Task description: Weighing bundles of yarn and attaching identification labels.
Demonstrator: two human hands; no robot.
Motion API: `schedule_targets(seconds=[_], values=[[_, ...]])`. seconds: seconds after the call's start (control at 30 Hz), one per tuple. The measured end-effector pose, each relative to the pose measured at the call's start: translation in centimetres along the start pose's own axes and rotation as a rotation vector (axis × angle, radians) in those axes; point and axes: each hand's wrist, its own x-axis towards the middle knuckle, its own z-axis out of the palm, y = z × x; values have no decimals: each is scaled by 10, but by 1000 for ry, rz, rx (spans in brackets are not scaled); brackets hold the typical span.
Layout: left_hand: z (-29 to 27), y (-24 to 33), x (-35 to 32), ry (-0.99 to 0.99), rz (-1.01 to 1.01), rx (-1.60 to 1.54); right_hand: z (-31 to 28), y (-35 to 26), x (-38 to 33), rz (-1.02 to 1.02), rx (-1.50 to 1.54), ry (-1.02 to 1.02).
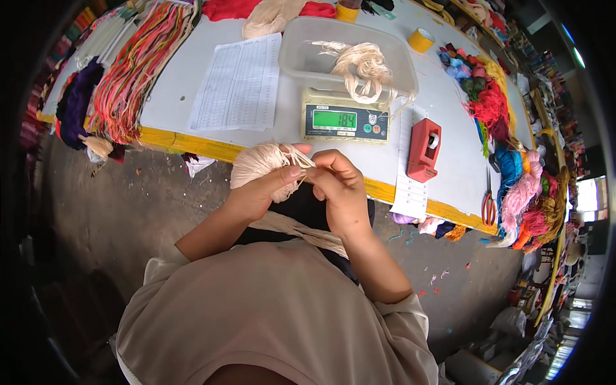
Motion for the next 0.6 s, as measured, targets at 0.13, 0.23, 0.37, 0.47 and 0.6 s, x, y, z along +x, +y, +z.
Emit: schedule_targets(seconds=[0.13, 0.23, 0.37, 0.47, 0.6], values=[[-10, 0, -2, 34, -62, -47, -1, -1, -2, 231, 320, -55], [-21, 12, -2, -37, -54, -78, 8, -6, -4, 389, 106, -262], [-47, 42, -16, -169, -157, -134, 17, -36, 1, 94, -465, -782], [-80, 47, -45, -343, -476, 136, 13, -72, 19, 207, -440, -950], [-139, 9, -98, -252, -871, 617, 20, -129, 72, 50, -3, -865]])
